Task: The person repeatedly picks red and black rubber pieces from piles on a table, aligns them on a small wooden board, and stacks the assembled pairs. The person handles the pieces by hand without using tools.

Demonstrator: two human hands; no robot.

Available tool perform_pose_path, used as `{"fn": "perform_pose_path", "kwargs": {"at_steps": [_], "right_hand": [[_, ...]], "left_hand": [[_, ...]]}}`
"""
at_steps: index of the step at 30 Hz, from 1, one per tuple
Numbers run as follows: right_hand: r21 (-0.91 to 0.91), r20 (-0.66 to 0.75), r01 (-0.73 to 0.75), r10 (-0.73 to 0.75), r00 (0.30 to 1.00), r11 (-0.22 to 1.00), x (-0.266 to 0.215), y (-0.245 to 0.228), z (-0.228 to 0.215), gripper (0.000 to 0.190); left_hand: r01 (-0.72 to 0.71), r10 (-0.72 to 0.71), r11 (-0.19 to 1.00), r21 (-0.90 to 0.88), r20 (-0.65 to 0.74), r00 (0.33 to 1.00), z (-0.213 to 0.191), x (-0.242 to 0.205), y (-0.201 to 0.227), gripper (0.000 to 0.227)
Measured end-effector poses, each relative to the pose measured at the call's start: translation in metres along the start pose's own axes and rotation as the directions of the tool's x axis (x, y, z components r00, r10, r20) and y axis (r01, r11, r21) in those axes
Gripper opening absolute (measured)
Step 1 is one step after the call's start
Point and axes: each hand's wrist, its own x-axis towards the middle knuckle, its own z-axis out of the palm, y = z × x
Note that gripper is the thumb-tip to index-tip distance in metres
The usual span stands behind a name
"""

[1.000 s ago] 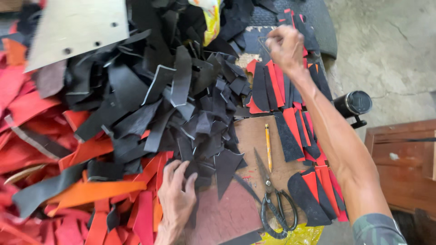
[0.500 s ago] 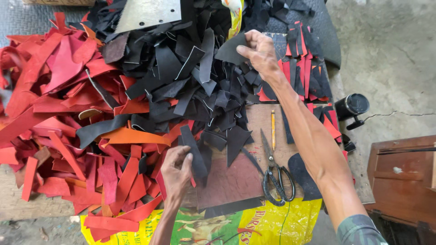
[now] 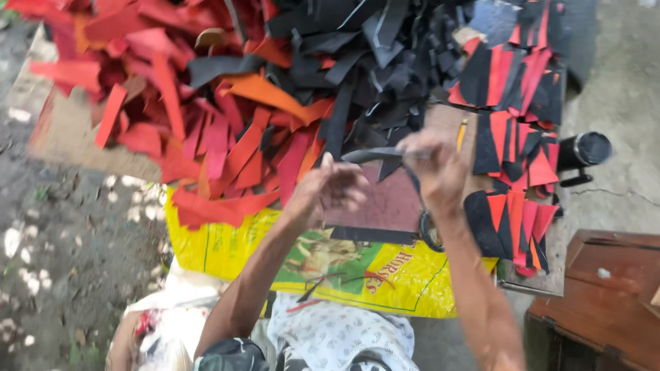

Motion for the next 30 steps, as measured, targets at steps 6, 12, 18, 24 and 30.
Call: {"fn": "perform_pose_path", "kwargs": {"at_steps": [6, 12, 18, 24, 30], "right_hand": [[-0.509, 0.259, 0.395, -0.302, 0.918, 0.765, -0.096, -0.045, 0.057, 0.022], [-0.250, 0.183, 0.002, 0.045, 0.982, 0.968, -0.128, -0.062, 0.054, 0.019], [0.157, 0.054, -0.491, 0.489, 0.871, 0.857, -0.107, -0.010, 0.033, 0.027], [0.242, -0.092, -0.476, 0.508, 0.856, 0.846, -0.114, 0.022, 0.037, 0.030], [0.076, -0.120, -0.501, 0.507, 0.854, 0.862, -0.121, 0.014, 0.041, 0.020]], "left_hand": [[-0.082, 0.100, 0.986, 0.148, -0.122, 0.987, 0.004, -0.039, -0.039, 0.035], [-0.033, 0.152, 0.891, 0.454, -0.230, 0.961, -0.007, -0.045, -0.066, 0.022], [0.021, 0.019, 0.913, 0.408, -0.094, 0.995, 0.018, -0.067, -0.060, 0.029], [-0.131, 0.134, 0.893, 0.431, 0.024, 0.991, 0.032, -0.085, -0.055, 0.066], [-0.177, 0.180, 0.884, 0.433, 0.035, 0.983, 0.036, -0.086, -0.061, 0.054]]}}
